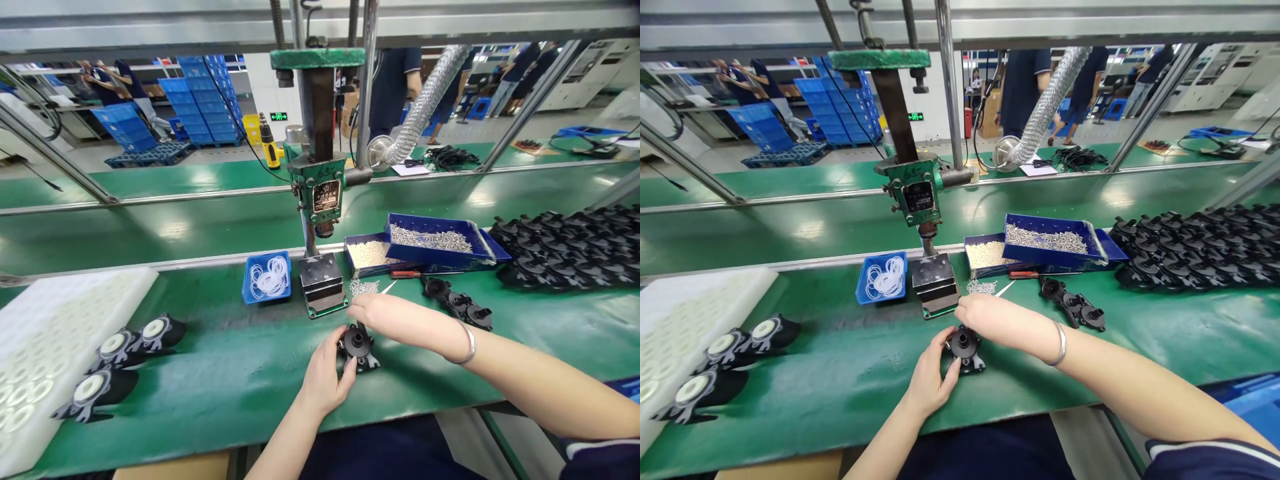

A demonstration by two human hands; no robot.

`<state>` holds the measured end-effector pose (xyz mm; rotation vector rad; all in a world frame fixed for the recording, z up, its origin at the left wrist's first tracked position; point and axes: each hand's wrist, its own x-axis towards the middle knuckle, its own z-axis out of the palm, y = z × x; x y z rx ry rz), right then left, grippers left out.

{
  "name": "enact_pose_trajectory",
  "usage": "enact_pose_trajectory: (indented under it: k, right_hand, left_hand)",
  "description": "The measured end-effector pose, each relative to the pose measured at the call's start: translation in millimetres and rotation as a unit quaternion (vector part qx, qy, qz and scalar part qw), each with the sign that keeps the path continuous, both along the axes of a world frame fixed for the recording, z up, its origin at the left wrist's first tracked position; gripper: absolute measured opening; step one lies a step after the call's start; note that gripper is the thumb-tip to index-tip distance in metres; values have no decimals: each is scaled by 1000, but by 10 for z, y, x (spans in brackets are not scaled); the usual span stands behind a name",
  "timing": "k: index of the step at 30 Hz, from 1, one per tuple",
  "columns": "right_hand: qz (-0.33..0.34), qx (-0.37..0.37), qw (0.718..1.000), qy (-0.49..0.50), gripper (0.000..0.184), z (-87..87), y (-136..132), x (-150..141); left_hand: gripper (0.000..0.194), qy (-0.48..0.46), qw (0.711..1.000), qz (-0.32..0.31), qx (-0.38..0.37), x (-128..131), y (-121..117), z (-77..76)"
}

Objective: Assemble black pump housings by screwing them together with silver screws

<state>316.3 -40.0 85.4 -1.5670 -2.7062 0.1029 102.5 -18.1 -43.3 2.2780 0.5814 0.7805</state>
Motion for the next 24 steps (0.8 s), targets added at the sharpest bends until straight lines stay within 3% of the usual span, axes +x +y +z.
enact_pose_trajectory:
  k: [3,6,10,13,18,24]
  right_hand:
    - [-62,27,988,139,15,-7,-114,126]
    - [-126,31,942,309,11,-68,-335,134]
    - [-195,29,875,441,6,-326,-663,-94]
    - [-214,67,847,482,8,-569,-800,-327]
    - [-201,174,841,472,9,-783,-837,-546]
    - [-167,186,861,442,16,-833,-864,-530]
  left_hand:
    - [56,-2,1000,0,1,-14,-3,-14]
    - [57,-10,1000,7,12,-24,-15,-2]
    - [50,-30,996,20,81,-24,-42,44]
    - [56,-41,989,40,137,-20,-60,57]
    - [53,-40,983,32,176,-19,-63,48]
    - [47,-45,981,37,184,-16,-60,64]
